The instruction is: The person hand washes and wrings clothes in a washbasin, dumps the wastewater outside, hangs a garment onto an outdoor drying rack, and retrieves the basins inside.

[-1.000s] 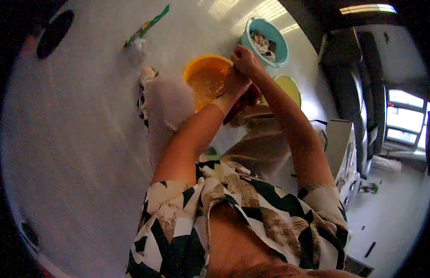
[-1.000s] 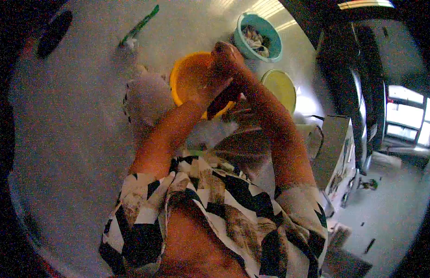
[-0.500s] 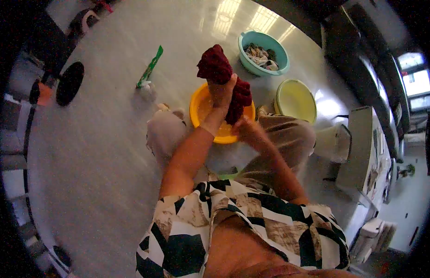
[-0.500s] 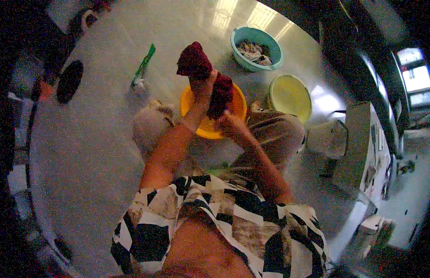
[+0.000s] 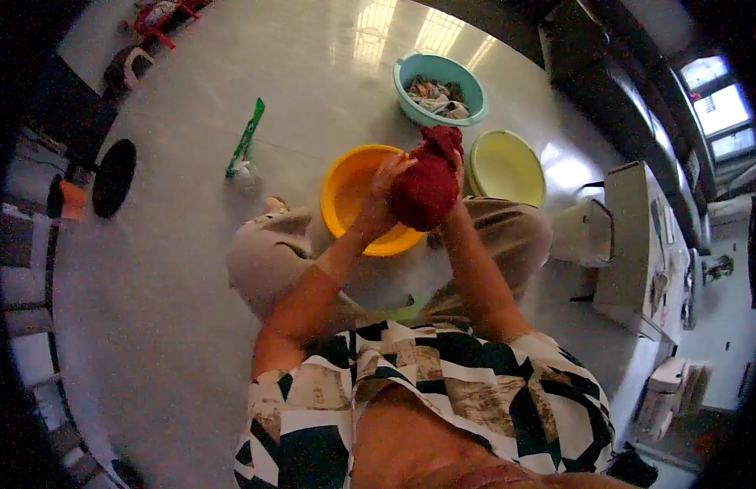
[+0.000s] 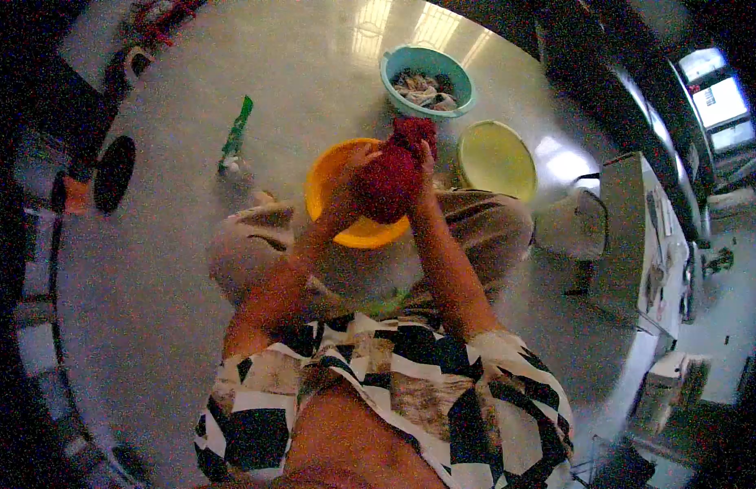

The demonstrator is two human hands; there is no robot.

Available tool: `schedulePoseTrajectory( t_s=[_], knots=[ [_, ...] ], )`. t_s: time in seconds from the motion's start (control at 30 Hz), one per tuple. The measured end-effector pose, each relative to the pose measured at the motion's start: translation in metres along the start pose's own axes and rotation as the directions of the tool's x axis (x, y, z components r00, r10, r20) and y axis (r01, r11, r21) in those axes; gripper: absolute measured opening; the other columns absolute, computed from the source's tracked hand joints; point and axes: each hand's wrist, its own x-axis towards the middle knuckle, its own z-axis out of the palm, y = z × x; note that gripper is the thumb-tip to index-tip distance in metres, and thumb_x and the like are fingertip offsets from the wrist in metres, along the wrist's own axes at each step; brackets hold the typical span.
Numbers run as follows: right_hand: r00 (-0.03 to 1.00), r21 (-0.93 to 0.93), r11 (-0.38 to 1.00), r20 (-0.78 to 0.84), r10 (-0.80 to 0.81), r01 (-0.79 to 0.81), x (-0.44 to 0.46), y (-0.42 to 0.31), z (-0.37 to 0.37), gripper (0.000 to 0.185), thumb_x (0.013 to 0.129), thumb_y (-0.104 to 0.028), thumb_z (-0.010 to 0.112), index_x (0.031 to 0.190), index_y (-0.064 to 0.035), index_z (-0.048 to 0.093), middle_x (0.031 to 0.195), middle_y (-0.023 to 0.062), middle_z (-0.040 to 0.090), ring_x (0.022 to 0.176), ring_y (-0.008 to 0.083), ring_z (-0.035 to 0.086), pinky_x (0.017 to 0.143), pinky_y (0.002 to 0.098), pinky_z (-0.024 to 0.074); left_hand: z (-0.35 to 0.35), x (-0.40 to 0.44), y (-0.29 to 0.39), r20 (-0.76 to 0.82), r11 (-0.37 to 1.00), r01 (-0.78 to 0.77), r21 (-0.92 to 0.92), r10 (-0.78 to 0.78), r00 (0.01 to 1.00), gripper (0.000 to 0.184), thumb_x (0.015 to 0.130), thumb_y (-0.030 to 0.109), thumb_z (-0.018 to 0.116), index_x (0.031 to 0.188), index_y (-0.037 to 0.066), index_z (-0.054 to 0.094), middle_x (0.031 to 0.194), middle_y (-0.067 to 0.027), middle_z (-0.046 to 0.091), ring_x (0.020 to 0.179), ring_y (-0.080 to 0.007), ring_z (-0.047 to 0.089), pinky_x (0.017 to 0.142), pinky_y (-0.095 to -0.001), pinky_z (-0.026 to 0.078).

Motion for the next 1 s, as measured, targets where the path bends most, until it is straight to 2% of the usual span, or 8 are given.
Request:
schedulePoseTrajectory(
  t_s=[0.07, 0.23, 0.3, 0.37, 0.63, 0.8, 0.97, 1.0],
  knots=[
    [0.996, -0.093, 0.996, -0.093, 0.006, -0.015, 0.001, -0.006, -0.007, 0.050, 0.088, -0.044, 0.043, 0.120, -0.0056, 0.047, 0.113, 0.0131, 0.055, 0.101, 0.0281, 0.055, 0.092, 0.0425, 0.0429, -0.002, -0.018, 0.039, 0.161, 0.632, 0.365, -0.684, -0.357, 0.920, 0.049, 0.076, 0.014, 0.067, 0.120, 0.005, 0.048, 0.126, -0.0091, 0.047, 0.117, -0.0215, 0.045, 0.101, -0.0361, 0.035],
    [0.977, -0.311, 0.950, -0.211, -0.038, -0.031, -0.003, -0.005, 0.001, 0.045, 0.086, -0.041, 0.050, 0.115, -0.0056, 0.049, 0.110, 0.0107, 0.056, 0.097, 0.0253, 0.056, 0.088, 0.0394, 0.0453, -0.028, -0.027, 0.060, 0.123, 0.838, 0.181, -0.514, -0.137, 0.983, 0.032, 0.081, 0.020, 0.062, 0.106, 0.002, 0.057, 0.107, -0.0081, 0.060, 0.101, -0.0203, 0.057, 0.091, -0.0330, 0.044],
    [0.985, -0.268, 0.959, -0.167, 0.053, -0.097, -0.002, -0.008, 0.002, 0.046, 0.085, -0.039, 0.052, 0.117, -0.0049, 0.048, 0.109, 0.0109, 0.056, 0.096, 0.0246, 0.057, 0.086, 0.0391, 0.0465, -0.041, -0.019, 0.065, 0.251, 0.619, 0.348, -0.704, -0.241, 0.937, 0.030, 0.082, 0.025, 0.062, 0.102, 0.001, 0.059, 0.098, -0.0075, 0.063, 0.093, -0.0197, 0.060, 0.088, -0.0324, 0.046],
    [0.981, -0.368, 0.916, -0.163, 0.105, -0.159, -0.002, -0.010, 0.002, 0.048, 0.084, -0.037, 0.053, 0.118, -0.0042, 0.047, 0.108, 0.0112, 0.056, 0.094, 0.0243, 0.057, 0.083, 0.0386, 0.0478, -0.036, -0.016, 0.065, 0.478, 0.015, 0.550, -0.835, -0.475, 0.739, 0.032, 0.083, 0.029, 0.061, 0.099, 0.002, 0.060, 0.090, -0.0070, 0.065, 0.086, -0.0188, 0.062, 0.085, -0.0319, 0.047],
    [0.938, -0.750, 0.577, -0.172, 0.301, -0.323, 0.018, 0.009, 0.025, 0.047, 0.077, -0.016, 0.059, 0.120, -0.0015, 0.045, 0.105, 0.0121, 0.059, 0.090, 0.0272, 0.061, 0.079, 0.0396, 0.0505, 0.039, -0.043, -0.009, 0.131, 0.745, 0.540, -0.393, -0.536, 0.834, 0.040, 0.073, 0.033, 0.066, 0.103, 0.008, 0.061, 0.096, -0.0095, 0.064, 0.091, -0.0234, 0.060, 0.081, -0.0364, 0.046],
    [0.878, -0.776, -0.627, -0.349, 0.328, -0.074, 0.059, 0.066, -0.103, 0.046, 0.075, -0.011, 0.058, 0.120, -0.0063, 0.049, 0.112, 0.0154, 0.058, 0.093, 0.0258, 0.060, 0.083, 0.0356, 0.0477, 0.062, -0.057, -0.085, -0.101, 0.795, 0.576, 0.188, -0.568, 0.817, 0.039, 0.071, 0.032, 0.065, 0.102, 0.009, 0.061, 0.097, -0.0138, 0.064, 0.089, -0.0309, 0.061, 0.075, -0.0416, 0.047],
    [0.785, -0.540, -0.835, -0.561, 0.263, -0.106, 0.044, 0.089, 0.013, 0.038, 0.076, -0.015, 0.059, 0.113, -0.0069, 0.056, 0.111, 0.0139, 0.060, 0.098, 0.0280, 0.059, 0.084, 0.0348, 0.0462, 0.067, -0.066, -0.074, -0.372, 0.771, 0.561, 0.302, -0.447, 0.814, 0.045, 0.072, 0.037, 0.065, 0.103, 0.006, 0.061, 0.095, -0.0157, 0.064, 0.087, -0.0336, 0.061, 0.073, -0.0429, 0.049],
    [0.832, -0.789, -0.613, -0.364, 0.419, -0.036, 0.049, 0.086, 0.003, 0.038, 0.075, -0.017, 0.061, 0.111, -0.0049, 0.057, 0.109, 0.0156, 0.060, 0.098, 0.0296, 0.059, 0.083, 0.0359, 0.0466, 0.059, -0.058, -0.055, -0.364, 0.722, 0.594, 0.354, -0.479, 0.799, 0.048, 0.071, 0.039, 0.066, 0.105, 0.005, 0.060, 0.095, -0.0162, 0.064, 0.086, -0.0337, 0.062, 0.074, -0.0428, 0.049]
  ],
)
